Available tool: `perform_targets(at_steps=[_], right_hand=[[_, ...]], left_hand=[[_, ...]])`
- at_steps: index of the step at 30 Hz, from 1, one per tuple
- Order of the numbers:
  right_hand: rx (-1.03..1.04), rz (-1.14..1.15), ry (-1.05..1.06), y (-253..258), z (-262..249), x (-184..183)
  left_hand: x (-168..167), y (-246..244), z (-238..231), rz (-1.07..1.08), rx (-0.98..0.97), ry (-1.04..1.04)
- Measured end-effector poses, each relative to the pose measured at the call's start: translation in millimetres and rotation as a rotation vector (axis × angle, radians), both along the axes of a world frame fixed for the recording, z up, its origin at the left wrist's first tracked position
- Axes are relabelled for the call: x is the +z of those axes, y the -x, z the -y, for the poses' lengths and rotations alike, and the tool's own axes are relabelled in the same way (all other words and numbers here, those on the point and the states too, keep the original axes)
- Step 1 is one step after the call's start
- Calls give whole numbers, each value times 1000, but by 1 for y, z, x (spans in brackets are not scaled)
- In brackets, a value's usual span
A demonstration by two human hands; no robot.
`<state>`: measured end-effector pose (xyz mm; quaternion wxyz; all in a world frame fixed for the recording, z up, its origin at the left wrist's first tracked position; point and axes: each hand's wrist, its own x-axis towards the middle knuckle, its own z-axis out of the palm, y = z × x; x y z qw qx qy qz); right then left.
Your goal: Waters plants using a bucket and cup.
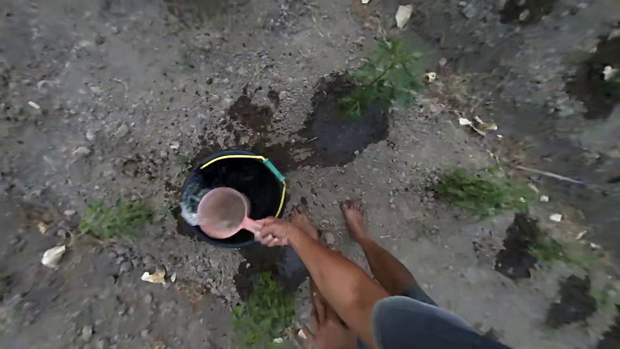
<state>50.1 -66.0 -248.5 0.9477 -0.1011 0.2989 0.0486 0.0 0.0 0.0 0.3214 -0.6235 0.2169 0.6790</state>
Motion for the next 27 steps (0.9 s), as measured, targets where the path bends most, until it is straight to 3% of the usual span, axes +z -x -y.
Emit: perform_targets(at_steps=[3, 5, 7, 11, 13, 19, 22, 27], right_hand=[[-43, 191, 83, 33, 7, 25], [-87, 266, 161, 68, 10, 46], [-101, 268, 293, 112, 17, 70], [32, 58, 491, 231, 25, 118], [-158, -26, 503, 292, 0, 122], [-823, -354, 160, 448, -89, 103], [-1111, -649, 98, 498, -105, 85], [-1462, -947, -54, 579, -108, 58]], left_hand=[[-44, 28, -81, 176, -90, 306], [-61, 34, -116, 202, -191, 378], [-60, 32, -112, 196, -248, 399], [-55, 48, -97, 163, -388, 405], [-58, 62, -98, 139, -449, 384], [-68, 93, -98, 138, -671, 318], [-53, 116, -56, 131, -678, 208], [-66, 122, -71, 162, -846, 324]])
